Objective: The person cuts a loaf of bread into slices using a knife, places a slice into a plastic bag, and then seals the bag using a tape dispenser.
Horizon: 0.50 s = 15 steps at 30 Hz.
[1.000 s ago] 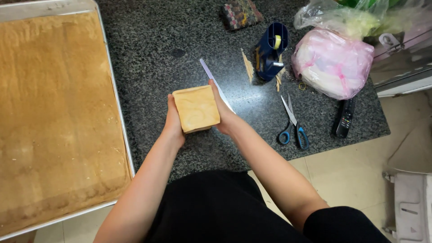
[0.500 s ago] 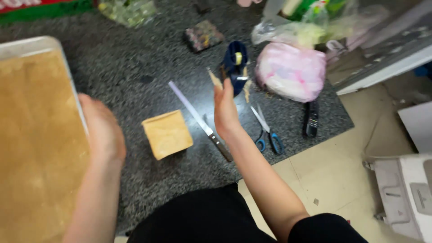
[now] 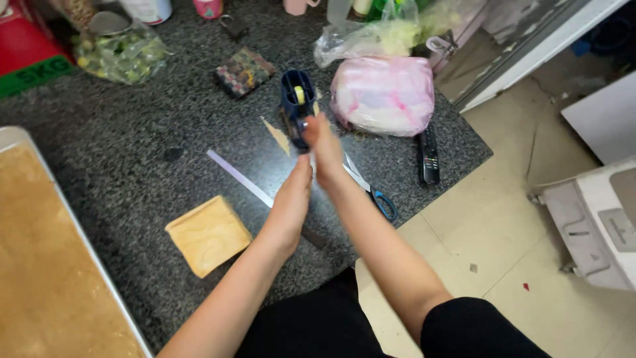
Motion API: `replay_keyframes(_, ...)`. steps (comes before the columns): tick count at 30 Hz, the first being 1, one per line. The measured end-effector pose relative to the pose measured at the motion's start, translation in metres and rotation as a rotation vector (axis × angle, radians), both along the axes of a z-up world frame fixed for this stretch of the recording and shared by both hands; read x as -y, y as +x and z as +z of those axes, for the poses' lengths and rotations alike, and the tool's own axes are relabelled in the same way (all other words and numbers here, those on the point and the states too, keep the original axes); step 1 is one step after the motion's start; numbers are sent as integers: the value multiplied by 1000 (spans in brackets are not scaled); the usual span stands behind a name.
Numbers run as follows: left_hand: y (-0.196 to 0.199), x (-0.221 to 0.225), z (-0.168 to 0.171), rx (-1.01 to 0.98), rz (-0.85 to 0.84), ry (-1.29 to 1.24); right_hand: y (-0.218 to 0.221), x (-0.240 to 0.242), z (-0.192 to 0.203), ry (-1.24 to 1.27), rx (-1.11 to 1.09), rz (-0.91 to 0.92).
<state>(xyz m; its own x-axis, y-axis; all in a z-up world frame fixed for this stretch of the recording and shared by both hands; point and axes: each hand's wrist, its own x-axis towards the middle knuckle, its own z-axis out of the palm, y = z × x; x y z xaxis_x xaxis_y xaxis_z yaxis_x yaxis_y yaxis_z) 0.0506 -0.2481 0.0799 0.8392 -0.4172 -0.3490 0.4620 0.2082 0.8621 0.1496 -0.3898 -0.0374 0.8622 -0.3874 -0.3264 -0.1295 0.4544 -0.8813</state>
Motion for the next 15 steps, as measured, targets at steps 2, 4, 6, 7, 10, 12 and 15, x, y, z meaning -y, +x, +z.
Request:
replay_keyframes(2, 7, -4, 7, -7, 26, 77, 11, 46, -13, -302, 63, -52)
replay_keyframes(4, 12, -11, 11, -19, 58, 156, 16, 89, -31, -602, 117, -98)
replay_keyframes(6, 19, -18, 14, -153, 65, 74, 21, 135, -48, -1259, 160, -255)
replay_keyframes(7, 19, -18, 13, -151, 62, 77, 19, 149, -47, -1257, 159, -259)
replay_keyframes(10, 16, -18, 15, -134, 33, 77, 13, 178, -36, -1800, 198, -62)
replay_keyframes(12, 13, -15, 23, -149, -7, 81, 4, 176, -19, -1744, 189, 109)
replay_keyframes(15, 11, -12, 21, -133, -15, 102, 2, 170, -2, -1742, 100, 166)
